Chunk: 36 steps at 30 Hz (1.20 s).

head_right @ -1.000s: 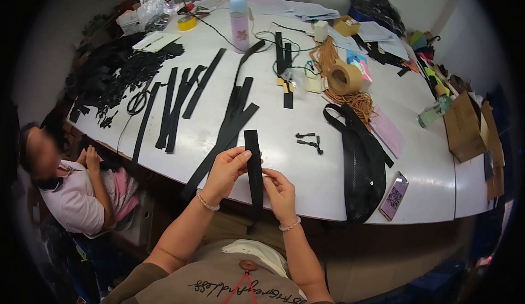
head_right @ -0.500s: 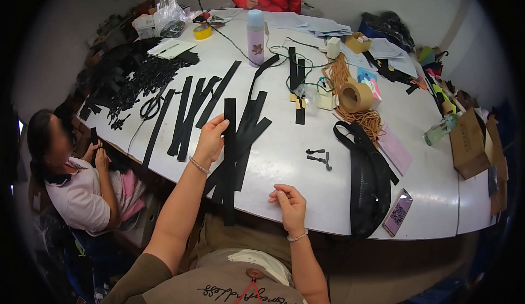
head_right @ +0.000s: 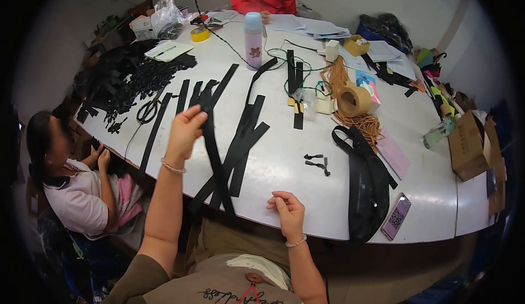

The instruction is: Assemble plastic buckles onto black webbing straps at a manufacturing workshop table.

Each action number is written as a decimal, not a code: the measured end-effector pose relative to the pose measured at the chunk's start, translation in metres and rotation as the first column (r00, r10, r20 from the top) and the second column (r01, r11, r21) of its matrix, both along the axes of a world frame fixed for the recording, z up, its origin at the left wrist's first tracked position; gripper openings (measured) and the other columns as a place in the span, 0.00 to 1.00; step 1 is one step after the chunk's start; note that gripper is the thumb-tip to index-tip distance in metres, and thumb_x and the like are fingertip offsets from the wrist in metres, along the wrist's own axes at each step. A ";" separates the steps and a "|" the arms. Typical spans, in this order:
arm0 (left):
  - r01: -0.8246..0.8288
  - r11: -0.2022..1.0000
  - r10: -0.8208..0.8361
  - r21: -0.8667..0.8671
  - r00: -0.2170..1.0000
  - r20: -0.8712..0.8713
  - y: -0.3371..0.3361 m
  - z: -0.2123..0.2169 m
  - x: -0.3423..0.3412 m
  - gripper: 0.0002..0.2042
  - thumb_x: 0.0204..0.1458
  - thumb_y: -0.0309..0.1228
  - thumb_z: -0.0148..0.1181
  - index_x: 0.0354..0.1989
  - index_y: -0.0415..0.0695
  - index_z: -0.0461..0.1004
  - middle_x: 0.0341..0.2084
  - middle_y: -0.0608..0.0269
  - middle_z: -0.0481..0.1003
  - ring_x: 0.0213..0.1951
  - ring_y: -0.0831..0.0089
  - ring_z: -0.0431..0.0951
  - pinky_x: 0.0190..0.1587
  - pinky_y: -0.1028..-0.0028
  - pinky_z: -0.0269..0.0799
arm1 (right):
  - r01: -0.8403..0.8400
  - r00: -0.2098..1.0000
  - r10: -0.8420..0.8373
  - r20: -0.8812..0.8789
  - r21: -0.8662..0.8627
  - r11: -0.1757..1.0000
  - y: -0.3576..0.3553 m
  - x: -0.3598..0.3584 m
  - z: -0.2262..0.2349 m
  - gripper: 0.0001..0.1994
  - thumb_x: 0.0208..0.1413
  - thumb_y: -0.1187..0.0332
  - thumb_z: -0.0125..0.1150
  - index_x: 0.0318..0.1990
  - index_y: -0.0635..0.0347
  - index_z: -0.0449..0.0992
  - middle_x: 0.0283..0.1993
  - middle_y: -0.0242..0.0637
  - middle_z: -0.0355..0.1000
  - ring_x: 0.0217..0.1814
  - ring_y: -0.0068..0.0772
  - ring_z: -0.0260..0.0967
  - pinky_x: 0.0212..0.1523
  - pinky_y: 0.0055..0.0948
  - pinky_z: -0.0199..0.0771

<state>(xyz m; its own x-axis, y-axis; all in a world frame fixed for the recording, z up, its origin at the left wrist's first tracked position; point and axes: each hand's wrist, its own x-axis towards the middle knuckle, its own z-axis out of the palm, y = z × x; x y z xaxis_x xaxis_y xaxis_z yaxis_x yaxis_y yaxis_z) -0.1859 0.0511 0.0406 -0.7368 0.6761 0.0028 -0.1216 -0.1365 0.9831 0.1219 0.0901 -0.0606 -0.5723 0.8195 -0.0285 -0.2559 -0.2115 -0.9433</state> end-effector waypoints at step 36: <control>0.472 0.881 -0.420 -0.032 0.813 0.403 0.014 -0.027 0.137 0.09 0.57 0.35 0.55 0.40 0.43 0.72 0.29 0.69 0.74 0.30 0.82 0.75 0.31 0.75 0.79 | 0.094 0.994 -0.101 0.030 0.171 0.981 0.028 -0.052 0.041 0.05 0.58 0.75 0.54 0.40 0.67 0.73 0.33 0.30 0.71 0.27 0.14 0.67 0.25 0.14 0.69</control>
<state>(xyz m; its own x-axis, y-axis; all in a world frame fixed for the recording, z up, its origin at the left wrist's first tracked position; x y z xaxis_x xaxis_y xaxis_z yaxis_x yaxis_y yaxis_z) -0.0487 0.0654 0.0140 -0.2809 0.9061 -0.3162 -0.4991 0.1435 0.8546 0.0696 0.1179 -0.0200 -0.4906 0.8662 0.0945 -0.2300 -0.0241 -0.9729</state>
